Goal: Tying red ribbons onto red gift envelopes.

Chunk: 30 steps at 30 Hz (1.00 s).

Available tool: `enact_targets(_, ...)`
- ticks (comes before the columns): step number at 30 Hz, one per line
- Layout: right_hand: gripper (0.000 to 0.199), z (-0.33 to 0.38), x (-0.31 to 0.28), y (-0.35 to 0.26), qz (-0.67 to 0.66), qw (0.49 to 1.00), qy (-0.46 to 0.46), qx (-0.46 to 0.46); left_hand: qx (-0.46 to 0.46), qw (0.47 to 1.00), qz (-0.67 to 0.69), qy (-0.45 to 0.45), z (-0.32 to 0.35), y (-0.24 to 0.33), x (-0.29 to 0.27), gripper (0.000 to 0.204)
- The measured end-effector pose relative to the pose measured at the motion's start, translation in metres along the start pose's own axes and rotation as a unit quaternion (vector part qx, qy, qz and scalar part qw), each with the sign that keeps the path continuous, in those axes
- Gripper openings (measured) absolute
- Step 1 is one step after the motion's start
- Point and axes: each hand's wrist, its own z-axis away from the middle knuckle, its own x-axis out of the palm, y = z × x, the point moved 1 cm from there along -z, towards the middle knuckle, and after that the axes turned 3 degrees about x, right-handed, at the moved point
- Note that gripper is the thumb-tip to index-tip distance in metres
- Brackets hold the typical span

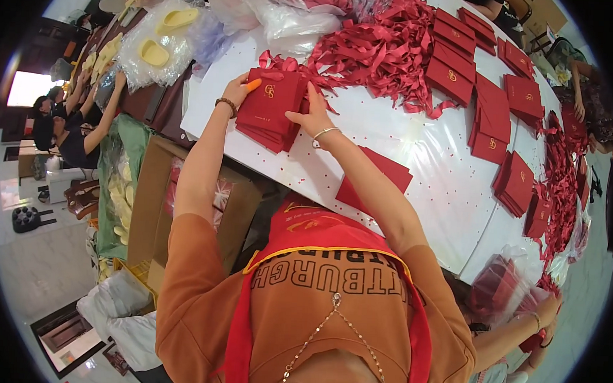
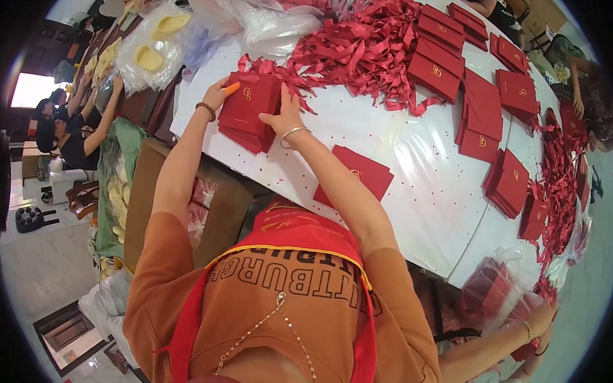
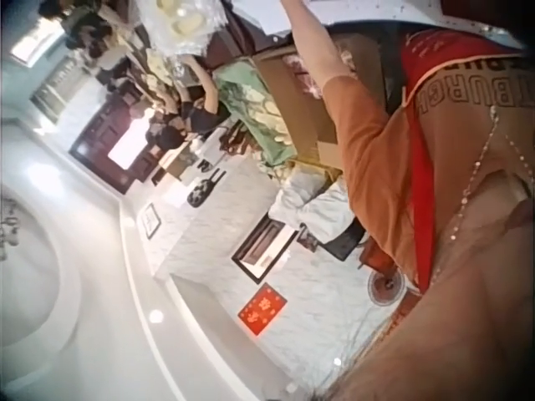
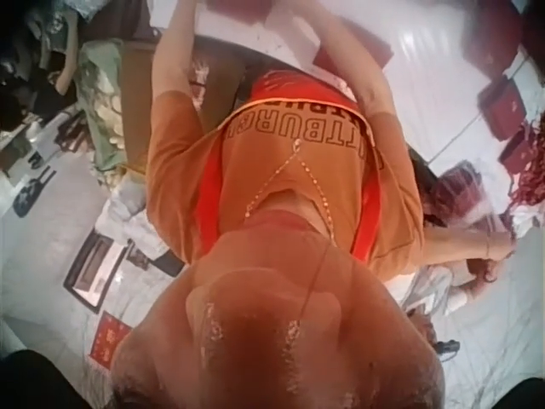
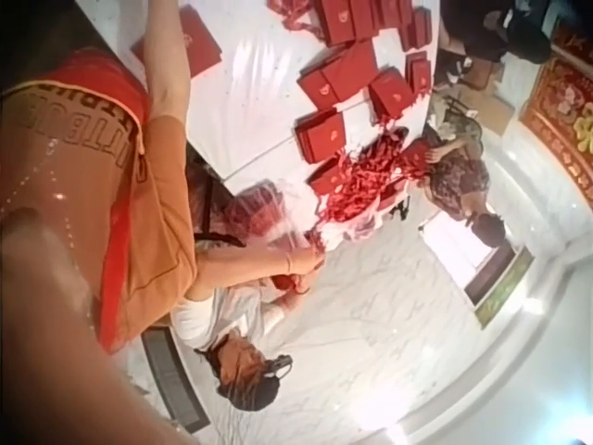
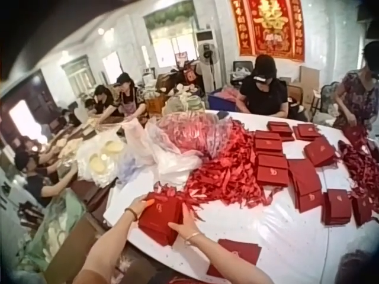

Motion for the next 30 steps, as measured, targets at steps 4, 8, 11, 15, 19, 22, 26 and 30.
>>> enact_targets(4, 0.109, -0.005, 0.036, -0.008, -0.409, 0.909, -0.034, 0.069, 0.005, 0.998, 0.055, -0.038, 0.007, -0.019, 0.006, 0.062)
enact_targets(8, 0.103, 0.011, 0.054, 0.003, -0.222, 0.974, 0.042, 0.029, -0.107, 0.987, 0.12, -0.022, 0.026, -0.008, 0.003, 0.07)
enact_targets(11, 0.097, 0.02, 0.064, 0.007, -0.326, 0.945, 0.029, 0.016, -0.149, 0.977, 0.117, -0.102, 0.023, -0.009, -0.017, 0.063)
enact_targets(15, 0.092, 0.031, 0.07, 0.016, -0.173, 0.97, 0.133, 0.103, -0.244, 0.939, 0.154, -0.188, 0.033, -0.011, -0.013, 0.053)
enact_targets(19, 0.082, 0.026, 0.069, 0.026, -0.264, 0.95, 0.106, 0.129, -0.063, 0.979, 0.16, -0.106, 0.046, -0.014, 0.003, 0.055)
enact_targets(22, 0.092, 0.028, 0.054, -0.002, -0.367, 0.926, 0.045, 0.07, 0.083, 0.994, -0.045, -0.06, 0.048, 0.017, -0.014, 0.067)
enact_targets(26, 0.107, 0.032, 0.021, -0.027, -0.324, 0.939, 0.111, -0.019, 0.167, 0.953, -0.252, -0.018, 0.058, 0.095, -0.025, 0.066)
enact_targets(30, 0.118, 0.013, -0.009, -0.034, 0.046, 0.94, 0.206, -0.268, 0.314, 0.795, -0.519, -0.005, 0.06, 0.094, 0.001, 0.088)
